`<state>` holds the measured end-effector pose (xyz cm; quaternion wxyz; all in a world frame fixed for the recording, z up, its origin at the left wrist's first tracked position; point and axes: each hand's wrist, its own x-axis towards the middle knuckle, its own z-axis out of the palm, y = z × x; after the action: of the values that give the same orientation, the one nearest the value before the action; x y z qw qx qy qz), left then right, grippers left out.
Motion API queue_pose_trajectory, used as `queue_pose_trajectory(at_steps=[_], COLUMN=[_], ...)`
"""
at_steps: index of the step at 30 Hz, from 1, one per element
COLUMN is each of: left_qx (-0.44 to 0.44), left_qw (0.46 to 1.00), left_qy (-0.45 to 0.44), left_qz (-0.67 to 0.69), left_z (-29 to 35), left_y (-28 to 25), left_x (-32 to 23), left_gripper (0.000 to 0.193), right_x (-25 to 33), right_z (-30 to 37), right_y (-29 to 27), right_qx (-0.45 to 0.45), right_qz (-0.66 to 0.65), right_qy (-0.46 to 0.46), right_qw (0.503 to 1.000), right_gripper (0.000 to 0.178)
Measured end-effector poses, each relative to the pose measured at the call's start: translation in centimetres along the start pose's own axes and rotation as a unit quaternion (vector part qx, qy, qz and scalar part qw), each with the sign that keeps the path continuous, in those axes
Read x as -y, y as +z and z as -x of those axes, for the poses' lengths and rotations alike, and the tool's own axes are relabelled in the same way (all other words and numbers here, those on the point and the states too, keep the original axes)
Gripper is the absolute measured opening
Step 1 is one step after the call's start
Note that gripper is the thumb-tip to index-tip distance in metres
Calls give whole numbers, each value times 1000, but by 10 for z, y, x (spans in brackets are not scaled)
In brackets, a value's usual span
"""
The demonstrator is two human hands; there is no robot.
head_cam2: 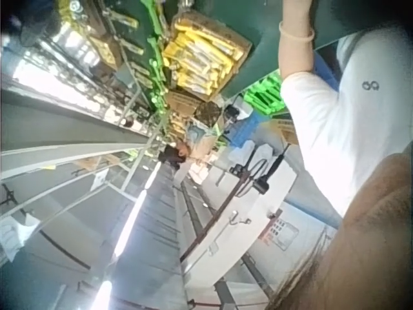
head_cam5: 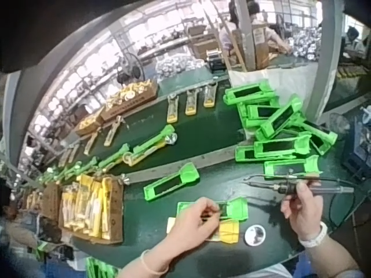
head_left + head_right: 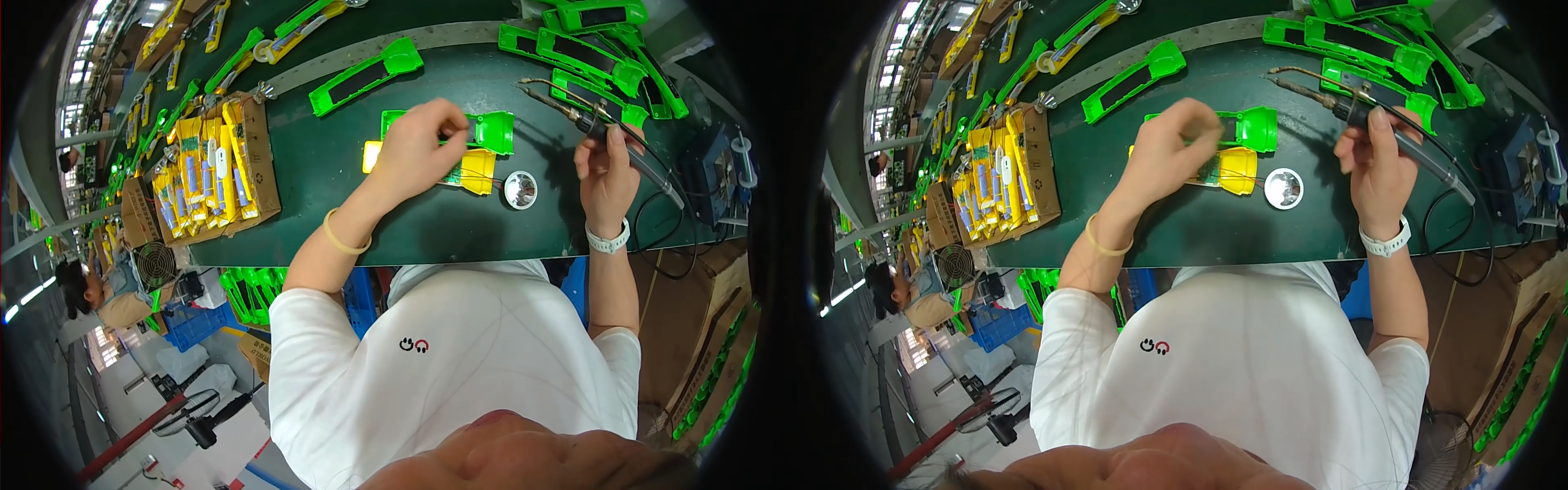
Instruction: Soldering electrical components and solar panels into green plastic flashlight housings on an assembly line.
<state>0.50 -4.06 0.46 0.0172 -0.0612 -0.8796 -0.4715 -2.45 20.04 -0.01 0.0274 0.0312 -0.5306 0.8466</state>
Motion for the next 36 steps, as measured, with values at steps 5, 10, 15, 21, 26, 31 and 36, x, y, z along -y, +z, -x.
queue_pose_trajectory(at_steps=[5,10,15,21,26,31,36], left_qx=[49,-52,-53,46,84,111,112], left_qw=[995,973,980,968,954,945,942], left_qy=[-49,166,128,144,152,147,154], left_qz=[-77,-149,-143,-201,-246,-270,-276], left_z=[8,17,20,10,4,0,-1], left_y=[9,9,7,3,0,0,0], left_x=[-10,4,11,4,-4,-8,-11], left_gripper=[18,8,10,11,11,11,10], right_x=[-19,-43,-25,-7,-14,-19,-29], right_z=[-17,-17,-2,16,21,20,16], right_y=[21,14,5,-14,-23,-23,-28], right_qx=[44,86,83,75,117,144,186], right_qz=[-48,9,-5,57,73,114,257], right_qy=[62,132,100,87,51,50,39], right_qw=[996,987,991,992,989,982,947], right_gripper=[23,28,27,22,24,22,23])
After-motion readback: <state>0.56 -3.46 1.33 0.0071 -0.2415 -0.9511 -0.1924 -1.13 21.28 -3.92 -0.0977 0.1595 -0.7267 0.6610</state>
